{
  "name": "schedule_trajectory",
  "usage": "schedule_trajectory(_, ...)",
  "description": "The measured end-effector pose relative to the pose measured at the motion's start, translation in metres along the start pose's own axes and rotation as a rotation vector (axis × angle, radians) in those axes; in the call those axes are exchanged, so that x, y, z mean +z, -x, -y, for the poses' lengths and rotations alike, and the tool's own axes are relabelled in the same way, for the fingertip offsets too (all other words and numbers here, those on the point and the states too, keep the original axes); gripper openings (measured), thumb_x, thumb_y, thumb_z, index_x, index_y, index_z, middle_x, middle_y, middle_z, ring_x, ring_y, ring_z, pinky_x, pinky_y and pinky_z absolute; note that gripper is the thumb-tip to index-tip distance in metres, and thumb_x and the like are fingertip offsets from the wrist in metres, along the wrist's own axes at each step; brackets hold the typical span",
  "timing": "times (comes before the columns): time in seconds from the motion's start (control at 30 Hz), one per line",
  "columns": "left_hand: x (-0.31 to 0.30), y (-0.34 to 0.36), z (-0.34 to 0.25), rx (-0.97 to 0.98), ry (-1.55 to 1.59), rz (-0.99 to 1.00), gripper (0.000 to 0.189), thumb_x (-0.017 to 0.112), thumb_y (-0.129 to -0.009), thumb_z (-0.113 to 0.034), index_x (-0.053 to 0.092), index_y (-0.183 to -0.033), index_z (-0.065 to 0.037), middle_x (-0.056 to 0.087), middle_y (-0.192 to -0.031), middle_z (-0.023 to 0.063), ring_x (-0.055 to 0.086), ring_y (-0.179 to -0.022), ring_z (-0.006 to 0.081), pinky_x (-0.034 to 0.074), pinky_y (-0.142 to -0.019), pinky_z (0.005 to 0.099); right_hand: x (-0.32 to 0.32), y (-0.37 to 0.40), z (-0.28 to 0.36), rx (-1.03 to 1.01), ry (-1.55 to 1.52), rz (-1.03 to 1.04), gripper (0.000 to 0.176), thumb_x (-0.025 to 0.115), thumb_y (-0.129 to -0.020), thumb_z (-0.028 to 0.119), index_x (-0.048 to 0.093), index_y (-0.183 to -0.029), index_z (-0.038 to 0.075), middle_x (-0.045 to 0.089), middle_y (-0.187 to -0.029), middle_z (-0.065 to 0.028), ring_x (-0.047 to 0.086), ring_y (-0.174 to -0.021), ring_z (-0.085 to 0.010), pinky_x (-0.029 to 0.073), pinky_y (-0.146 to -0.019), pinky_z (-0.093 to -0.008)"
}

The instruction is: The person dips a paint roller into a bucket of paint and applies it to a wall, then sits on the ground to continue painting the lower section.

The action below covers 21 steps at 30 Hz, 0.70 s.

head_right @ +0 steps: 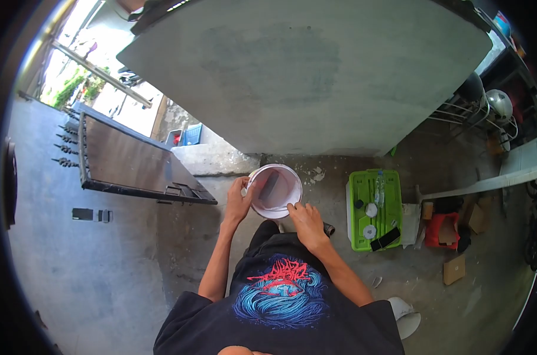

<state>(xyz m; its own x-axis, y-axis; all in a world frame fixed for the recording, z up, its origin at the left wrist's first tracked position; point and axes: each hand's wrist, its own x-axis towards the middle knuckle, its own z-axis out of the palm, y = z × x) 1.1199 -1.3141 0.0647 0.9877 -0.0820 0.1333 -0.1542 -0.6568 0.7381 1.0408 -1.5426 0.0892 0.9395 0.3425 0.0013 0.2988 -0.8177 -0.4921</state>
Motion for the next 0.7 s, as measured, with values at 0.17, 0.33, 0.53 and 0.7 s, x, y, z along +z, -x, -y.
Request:
schedule_trajectory(0.17,0.031,-0.008,0.059,-0.197,0.213,0.036,0.026,0.063,-0.093,-0.021,0.061,-0.101,0.004,0.065,-0.092,0.0132,0.059,-0.087,0.0178,0.049,-0.086,0.0373,0.026,-0.004,-0.009,0.087,-0.002,-0.017,0.035,0.055,-0.076,-0.004,0.059,-0.110,0.002,0.061,-0.100,-0.0159,0.058,-0.093,-0.0361,0.046,-0.080,-0.0445)
schedule_trajectory(0.33,0.053,-0.005,0.108,-0.265,0.290,0.060,0.025,0.063,-0.092,-0.019,0.061,-0.104,0.004,0.065,-0.094,0.0131,0.060,-0.089,0.0177,0.049,-0.088,0.0359,0.060,-0.014,-0.016,0.190,-0.050,0.080,0.043,0.059,-0.075,0.003,0.057,-0.118,0.004,0.058,-0.108,-0.0161,0.055,-0.100,-0.0364,0.043,-0.085,-0.0446)
schedule_trajectory(0.53,0.148,0.005,0.216,-0.259,0.329,0.002,0.024,0.066,-0.084,-0.010,0.061,-0.103,0.003,0.060,-0.086,0.0146,0.058,-0.079,0.0250,0.047,-0.079,0.0348,0.197,-0.036,-0.074,0.362,-0.007,0.219,0.038,0.059,-0.079,0.008,0.058,-0.117,0.003,0.057,-0.110,-0.0201,0.055,-0.104,-0.0379,0.044,-0.088,-0.0446)
schedule_trajectory(0.7,0.263,0.015,0.324,-0.438,0.379,0.006,0.026,0.065,-0.091,-0.019,0.061,-0.106,0.003,0.063,-0.097,0.0122,0.059,-0.092,0.0174,0.048,-0.093,0.0371,0.301,-0.047,-0.160,0.320,0.103,0.258,0.032,0.064,-0.073,0.006,0.057,-0.104,-0.002,0.057,-0.106,-0.0229,0.057,-0.100,-0.0392,0.045,-0.087,-0.0453)
